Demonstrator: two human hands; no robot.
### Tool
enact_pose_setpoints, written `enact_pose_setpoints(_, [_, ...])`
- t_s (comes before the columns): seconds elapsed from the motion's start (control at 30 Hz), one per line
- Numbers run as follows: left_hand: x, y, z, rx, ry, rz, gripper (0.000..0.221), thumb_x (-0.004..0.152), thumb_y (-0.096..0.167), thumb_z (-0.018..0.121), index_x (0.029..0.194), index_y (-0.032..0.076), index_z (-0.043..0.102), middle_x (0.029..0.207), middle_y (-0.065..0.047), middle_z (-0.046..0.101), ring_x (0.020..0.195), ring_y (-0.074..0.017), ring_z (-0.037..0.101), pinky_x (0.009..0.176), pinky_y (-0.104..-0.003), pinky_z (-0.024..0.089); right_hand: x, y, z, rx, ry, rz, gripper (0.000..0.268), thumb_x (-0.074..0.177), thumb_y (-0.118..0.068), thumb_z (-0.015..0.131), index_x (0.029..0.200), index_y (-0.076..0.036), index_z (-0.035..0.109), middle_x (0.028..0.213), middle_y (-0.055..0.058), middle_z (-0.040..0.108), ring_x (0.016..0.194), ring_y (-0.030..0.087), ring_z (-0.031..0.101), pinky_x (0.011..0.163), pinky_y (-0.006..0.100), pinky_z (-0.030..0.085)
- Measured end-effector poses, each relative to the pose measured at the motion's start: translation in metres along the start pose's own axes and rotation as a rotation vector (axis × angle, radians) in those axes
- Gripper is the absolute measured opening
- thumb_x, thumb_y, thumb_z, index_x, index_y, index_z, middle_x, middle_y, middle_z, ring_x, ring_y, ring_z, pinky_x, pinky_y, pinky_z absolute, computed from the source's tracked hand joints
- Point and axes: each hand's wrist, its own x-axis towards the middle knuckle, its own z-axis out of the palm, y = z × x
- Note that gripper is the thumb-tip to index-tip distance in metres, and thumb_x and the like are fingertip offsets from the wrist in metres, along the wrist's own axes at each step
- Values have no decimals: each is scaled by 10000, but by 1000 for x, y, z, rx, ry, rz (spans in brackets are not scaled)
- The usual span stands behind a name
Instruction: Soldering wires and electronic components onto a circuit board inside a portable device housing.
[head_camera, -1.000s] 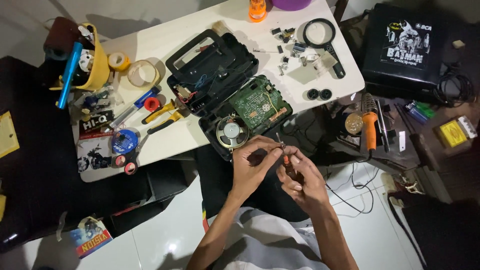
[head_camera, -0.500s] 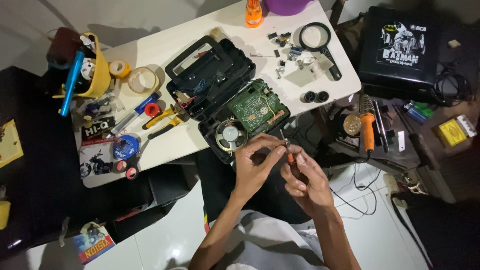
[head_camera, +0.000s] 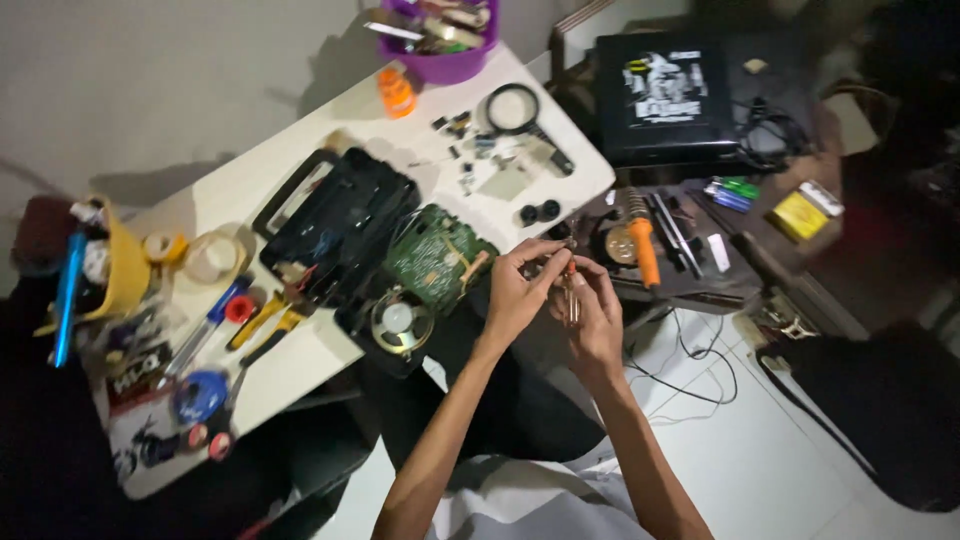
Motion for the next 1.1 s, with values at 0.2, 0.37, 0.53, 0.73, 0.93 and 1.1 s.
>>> enact_pose_setpoints(0.2, [12,3,23,-8,-88,-24,218,986,164,727,1083,-27,771,942,-209,752,932,-308,738,811,-403,588,6,-16,-7,-155,95,-124,231,1042,-113,579,1253,-18,580,964,120,629,661,104,477,580,269,425])
enact_pose_setpoints(0.37, [17,-6,29,-35,-88,-87,224,929,145,782,1091,-10,774,944,-170,776,905,-174,713,810,-349,578,18,-10,-21,-88,121,-141,281,1010,-84,622,1280,-9,599,950,157,665,699,164,625,591,292,557])
enact_pose_setpoints(0.53, [18,0,31,-58,-98,-97,234,972,164,740,1152,17,765,966,-155,782,875,-147,716,809,-337,573,14,-17,-20,-111,159,-113,322,994,-127,647,1292,-13,599,976,142,686,721,168,668,622,291,611])
enact_pose_setpoints(0.73, [24,0,31,-118,-63,-163,211,977,135,706,1119,-16,748,906,-163,774,690,-109,678,481,-201,528,7,-26,-9,-100,149,-87,314,991,-133,651,1276,-8,612,945,143,662,705,169,619,594,287,557])
enact_pose_setpoints(0.93, [25,-17,26,-145,-56,-190,219,964,176,739,1077,-11,758,894,-152,775,642,-97,672,439,-193,517,5,-22,-12,-77,119,-70,300,990,-111,646,1266,1,610,932,154,644,700,175,582,592,296,508])
enact_pose_setpoints(1.1, [23,-22,19,-198,-59,-254,199,983,163,714,1065,-11,762,908,-145,773,681,-116,671,435,-194,499,1,-23,-8,-32,51,-75,295,1025,-118,583,1286,20,577,897,164,622,658,143,480,595,293,422])
